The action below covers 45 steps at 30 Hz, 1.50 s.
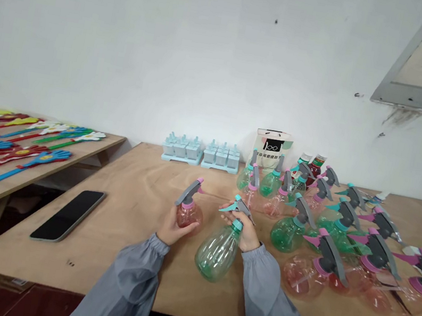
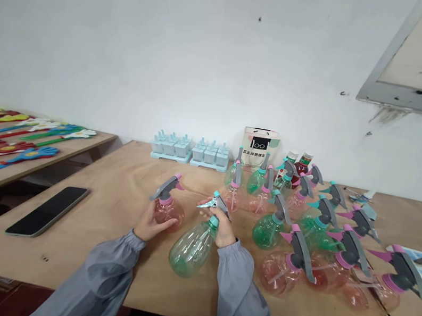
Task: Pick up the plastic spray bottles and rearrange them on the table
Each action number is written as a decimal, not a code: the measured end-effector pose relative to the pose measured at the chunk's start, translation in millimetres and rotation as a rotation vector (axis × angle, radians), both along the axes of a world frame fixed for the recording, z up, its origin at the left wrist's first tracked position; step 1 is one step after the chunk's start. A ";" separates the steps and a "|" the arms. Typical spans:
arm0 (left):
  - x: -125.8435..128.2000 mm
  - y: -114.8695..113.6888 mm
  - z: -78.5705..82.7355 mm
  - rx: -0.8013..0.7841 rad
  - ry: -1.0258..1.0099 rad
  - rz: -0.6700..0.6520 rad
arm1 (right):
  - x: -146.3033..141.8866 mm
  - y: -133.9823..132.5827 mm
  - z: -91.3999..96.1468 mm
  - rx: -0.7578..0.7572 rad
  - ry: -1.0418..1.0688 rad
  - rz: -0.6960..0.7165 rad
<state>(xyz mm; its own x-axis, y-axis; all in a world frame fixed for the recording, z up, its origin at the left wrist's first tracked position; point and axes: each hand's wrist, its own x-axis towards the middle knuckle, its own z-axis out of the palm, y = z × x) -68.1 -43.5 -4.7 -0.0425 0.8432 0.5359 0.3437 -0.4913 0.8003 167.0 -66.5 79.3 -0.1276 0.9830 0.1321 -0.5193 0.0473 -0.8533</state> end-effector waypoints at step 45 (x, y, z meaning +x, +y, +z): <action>0.0 2.8 -5.2 -0.014 -0.025 -0.042 | 49.5 -10.4 14.9 0.392 -0.730 -0.855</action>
